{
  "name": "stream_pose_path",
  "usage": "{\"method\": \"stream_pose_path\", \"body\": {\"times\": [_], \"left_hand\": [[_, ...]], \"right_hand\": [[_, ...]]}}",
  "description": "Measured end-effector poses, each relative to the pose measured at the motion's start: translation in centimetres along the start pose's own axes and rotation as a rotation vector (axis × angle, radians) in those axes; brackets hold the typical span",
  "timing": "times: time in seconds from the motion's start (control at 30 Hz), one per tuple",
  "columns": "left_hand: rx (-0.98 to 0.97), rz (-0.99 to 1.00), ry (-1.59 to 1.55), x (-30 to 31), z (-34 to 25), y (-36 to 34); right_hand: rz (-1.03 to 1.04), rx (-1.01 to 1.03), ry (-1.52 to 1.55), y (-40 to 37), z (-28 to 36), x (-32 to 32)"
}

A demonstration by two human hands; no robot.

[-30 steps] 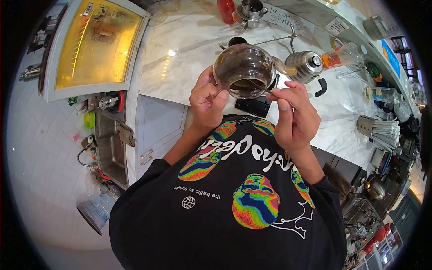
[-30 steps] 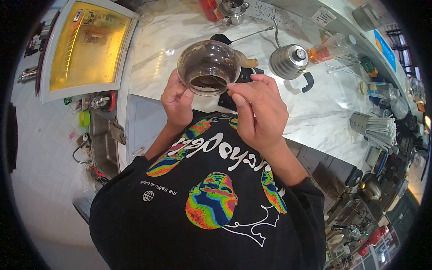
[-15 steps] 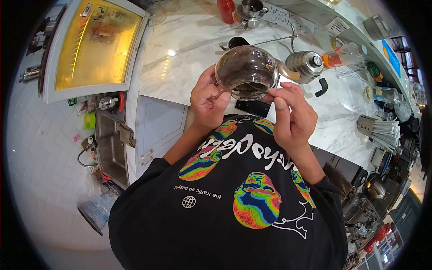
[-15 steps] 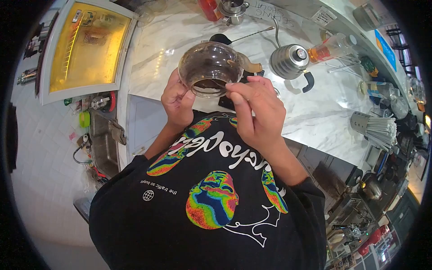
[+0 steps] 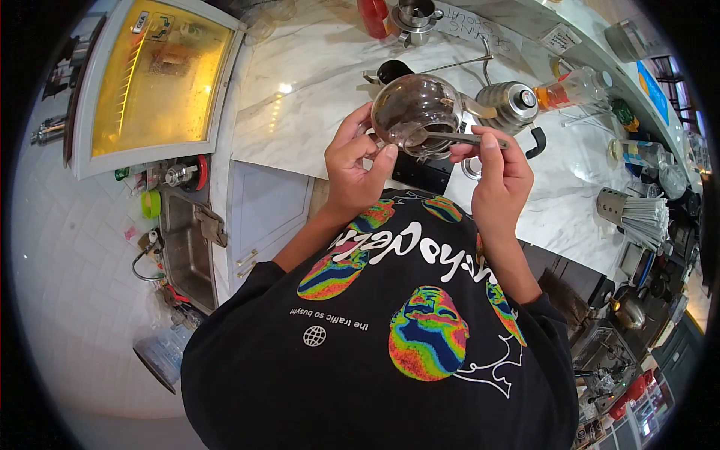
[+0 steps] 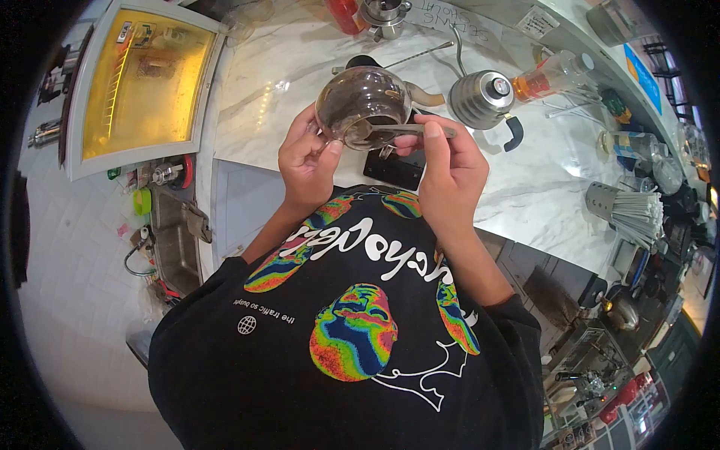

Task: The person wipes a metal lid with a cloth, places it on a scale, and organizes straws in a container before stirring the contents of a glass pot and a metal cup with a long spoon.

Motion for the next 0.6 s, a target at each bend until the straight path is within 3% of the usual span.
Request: {"method": "stream_pose_path", "body": {"times": [0.4,0.6], "left_hand": [[0.058,-0.038,0.006,0.3,0.6,-0.4],[0.14,-0.159,-0.013,1.5,2.1,-0.6]], "right_hand": [[-0.084,-0.009,-0.024,0.4,-0.1,1.9],[-0.133,0.052,0.001,0.7,0.2,3.6]]}}
Point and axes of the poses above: each hand's wrist, its own y-axis towards the middle knuckle, its own x-axis out of the back of the hand, z = x × y, the point moved 6 cm from there along y, towards the middle knuckle, and after that the axes turned 8 degrees about -y, right-handed, at the moved point
